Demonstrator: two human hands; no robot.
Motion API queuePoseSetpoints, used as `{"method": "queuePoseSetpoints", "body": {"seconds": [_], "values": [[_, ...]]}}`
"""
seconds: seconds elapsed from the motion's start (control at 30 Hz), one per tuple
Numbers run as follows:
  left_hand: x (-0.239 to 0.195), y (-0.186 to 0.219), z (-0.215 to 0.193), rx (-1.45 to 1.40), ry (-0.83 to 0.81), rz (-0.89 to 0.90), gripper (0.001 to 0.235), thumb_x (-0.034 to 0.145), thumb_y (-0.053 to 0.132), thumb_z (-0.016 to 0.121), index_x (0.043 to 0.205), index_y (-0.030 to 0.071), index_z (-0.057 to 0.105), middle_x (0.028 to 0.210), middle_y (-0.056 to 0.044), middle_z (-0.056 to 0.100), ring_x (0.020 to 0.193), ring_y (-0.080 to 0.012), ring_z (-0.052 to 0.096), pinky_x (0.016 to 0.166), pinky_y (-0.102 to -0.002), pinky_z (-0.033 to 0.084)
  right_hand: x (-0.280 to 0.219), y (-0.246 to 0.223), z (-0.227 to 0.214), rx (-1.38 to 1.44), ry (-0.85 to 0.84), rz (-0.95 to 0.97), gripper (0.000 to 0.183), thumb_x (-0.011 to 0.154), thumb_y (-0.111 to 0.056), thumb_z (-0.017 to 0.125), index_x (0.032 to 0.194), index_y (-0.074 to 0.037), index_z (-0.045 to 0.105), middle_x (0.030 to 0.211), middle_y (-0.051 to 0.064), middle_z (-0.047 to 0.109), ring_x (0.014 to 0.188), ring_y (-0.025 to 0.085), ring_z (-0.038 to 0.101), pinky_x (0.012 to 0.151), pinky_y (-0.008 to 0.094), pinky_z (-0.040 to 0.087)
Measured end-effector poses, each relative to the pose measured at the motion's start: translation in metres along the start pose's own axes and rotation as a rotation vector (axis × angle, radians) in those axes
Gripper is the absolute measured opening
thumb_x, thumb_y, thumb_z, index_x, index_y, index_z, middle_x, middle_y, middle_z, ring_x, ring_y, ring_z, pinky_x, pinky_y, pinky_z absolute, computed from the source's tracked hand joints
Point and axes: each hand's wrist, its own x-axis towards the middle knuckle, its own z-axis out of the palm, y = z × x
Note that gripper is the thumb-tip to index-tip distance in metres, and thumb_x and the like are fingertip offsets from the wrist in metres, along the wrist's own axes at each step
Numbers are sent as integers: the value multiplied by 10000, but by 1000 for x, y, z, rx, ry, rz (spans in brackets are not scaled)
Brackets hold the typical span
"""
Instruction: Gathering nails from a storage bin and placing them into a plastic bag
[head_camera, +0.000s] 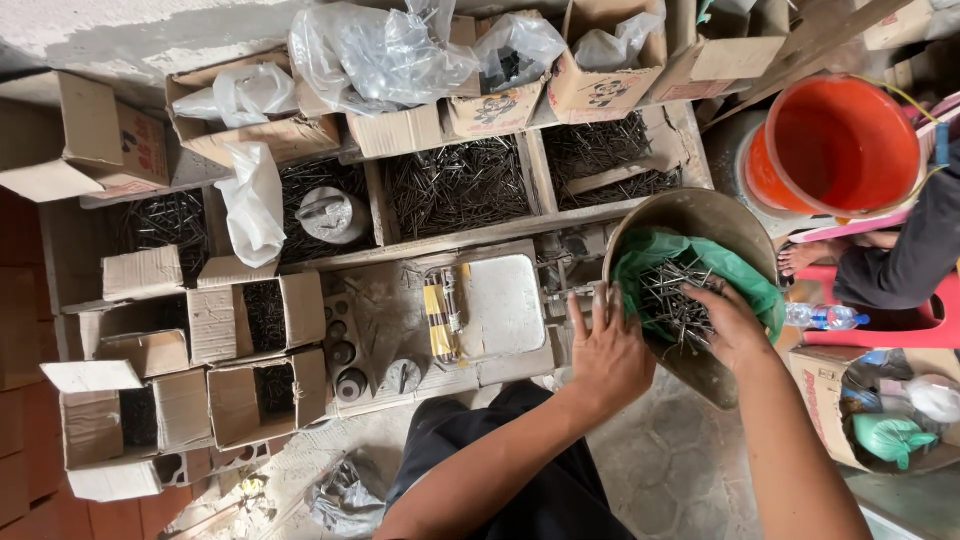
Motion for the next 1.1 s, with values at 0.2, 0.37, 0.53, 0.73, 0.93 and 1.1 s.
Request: {"method": "queuePoseSetpoints", "body": {"seconds": [0.2,0.37,0.53,0.73,0.93,1.1], "values": [[5,14,-16,244,-146,-21,594,972,379,432,1427,23,573,1588,-212,447,1611,-426,14,1162,-696,-234,35,25,-17,73,-80,-45,458,938,-235,769,1340,-215,551,1152,143,662,1026,305,689,843,537,573],[11,22,-4,290,-186,-20,615,1015,425,408,1458,18,539,1636,-226,368,1604,-451,-35,1150,-714,-244,69,46,-36,52,-89,-36,494,966,-258,744,1404,-231,518,1171,167,643,1043,302,680,851,509,579],[15,23,5,107,-139,8,609,971,393,427,1403,-1,601,1598,-195,436,1613,-423,-19,1165,-742,-194,66,44,-38,33,-92,-5,424,994,-237,686,1388,-266,531,1146,142,615,1043,306,657,871,533,561],[13,34,67,-99,203,256,584,863,351,500,1326,23,638,1398,-136,578,1358,-298,551,1245,-615,165,30,22,-24,-5,-69,-4,472,1027,-251,638,1466,-267,465,1316,181,533,1157,317,567,958,578,482],[10,38,91,-232,428,453,411,922,338,478,1134,48,678,1284,-96,572,1162,-306,679,1076,-495,402,-38,-29,-3,-122,-56,-42,579,1008,-316,636,1540,-198,438,1479,264,421,1335,452,456,1027,652,426],[-2,31,56,-314,462,609,405,895,233,557,1152,-44,705,1318,-163,653,1060,-361,666,936,-481,483,-27,-62,-17,-1131,-108,-32,730,903,-523,484,1568,-233,400,1568,181,472,1444,411,442,1142,490,372]]}}
